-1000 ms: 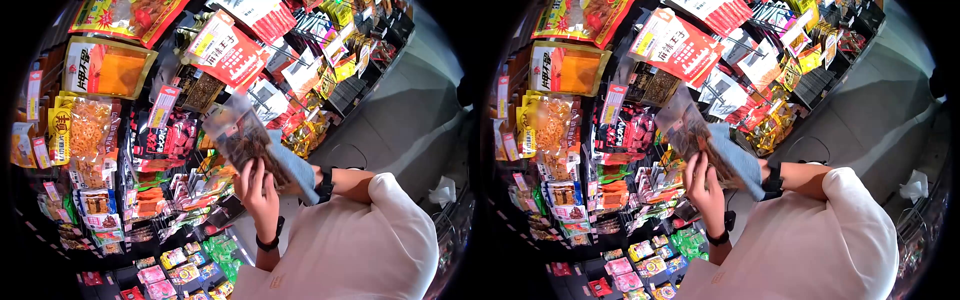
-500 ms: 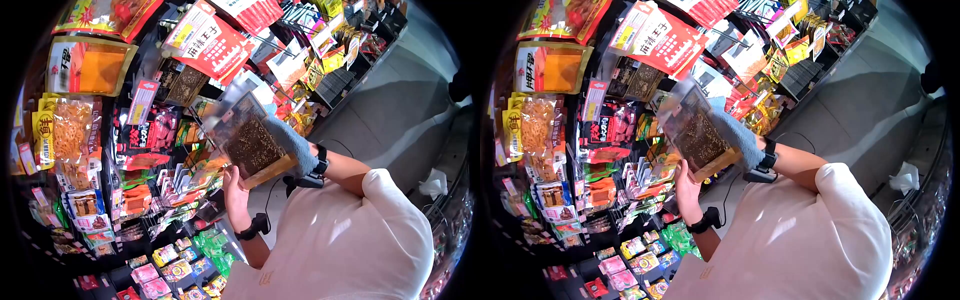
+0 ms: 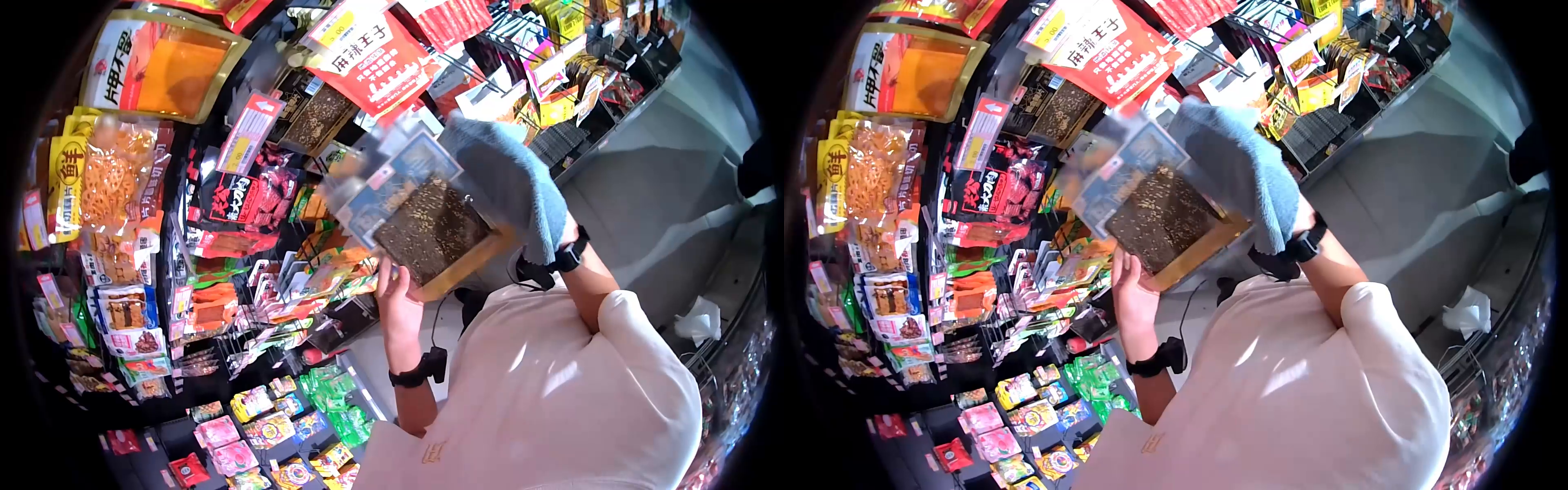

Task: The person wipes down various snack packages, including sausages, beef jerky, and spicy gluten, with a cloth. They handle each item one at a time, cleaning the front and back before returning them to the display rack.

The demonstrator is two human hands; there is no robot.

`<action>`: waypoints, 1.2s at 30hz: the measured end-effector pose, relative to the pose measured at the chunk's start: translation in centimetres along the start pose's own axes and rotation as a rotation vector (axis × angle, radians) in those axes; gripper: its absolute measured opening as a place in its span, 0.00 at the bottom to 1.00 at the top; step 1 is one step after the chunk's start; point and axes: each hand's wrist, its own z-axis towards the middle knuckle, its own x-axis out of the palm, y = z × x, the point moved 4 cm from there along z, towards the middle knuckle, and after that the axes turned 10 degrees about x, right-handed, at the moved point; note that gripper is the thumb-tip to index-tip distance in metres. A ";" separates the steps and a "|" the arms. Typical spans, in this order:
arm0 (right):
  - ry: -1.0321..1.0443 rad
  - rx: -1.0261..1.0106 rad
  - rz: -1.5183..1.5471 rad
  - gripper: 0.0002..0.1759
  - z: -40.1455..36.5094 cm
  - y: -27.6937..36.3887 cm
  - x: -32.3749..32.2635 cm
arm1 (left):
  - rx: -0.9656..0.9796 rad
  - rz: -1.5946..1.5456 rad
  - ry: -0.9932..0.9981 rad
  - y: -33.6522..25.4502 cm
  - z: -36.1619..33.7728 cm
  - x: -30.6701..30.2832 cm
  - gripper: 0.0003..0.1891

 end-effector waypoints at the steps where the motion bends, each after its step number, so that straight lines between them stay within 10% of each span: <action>1: 0.011 0.064 0.072 0.26 0.1 -0.7 -0.5 | 0.072 0.145 -0.089 -0.8 -0.2 -0.2 0.27; 10: 0.471 0.148 1.610 0.28 -7.9 6.7 7.0 | 0.475 0.805 0.018 -2.6 -1.5 5.8 0.22; 11: 0.549 0.106 1.651 0.28 -8.3 9.0 7.9 | 0.516 0.769 0.045 -2.3 -1.0 6.0 0.22; 14: -0.097 -0.022 1.097 0.28 -2.0 11.9 -0.7 | 0.490 0.602 -0.023 -2.9 -0.6 6.4 0.24; 20: 0.205 -0.172 1.035 0.26 -3.3 12.7 5.6 | 0.559 0.738 -0.150 -4.5 -1.3 5.5 0.20; 22: 0.599 0.091 1.502 0.24 -3.5 12.4 6.7 | 0.557 0.762 -0.158 -4.2 -1.1 5.4 0.20; 24: 0.269 0.158 1.695 0.20 -2.0 12.7 5.6 | 0.528 0.896 -0.133 -4.7 -1.3 6.2 0.18; 26: 0.948 0.695 2.040 0.21 -1.7 11.6 4.6 | 0.812 1.023 0.070 -4.7 -1.0 7.7 0.17; 28: 0.950 0.676 2.535 0.23 -3.1 10.4 9.4 | 0.766 1.144 0.192 -4.5 -1.0 8.4 0.16; 31: 0.554 0.300 1.673 0.22 -1.7 7.0 7.4 | 0.800 1.295 0.254 -4.8 -0.4 9.2 0.25; 32: 0.823 0.749 2.288 0.23 0.0 8.2 5.4 | 0.798 1.346 0.270 -5.0 -0.2 9.3 0.25; 36: 0.951 0.840 2.366 0.28 -1.2 7.6 4.2 | 0.768 1.387 0.182 -6.1 0.0 7.7 0.26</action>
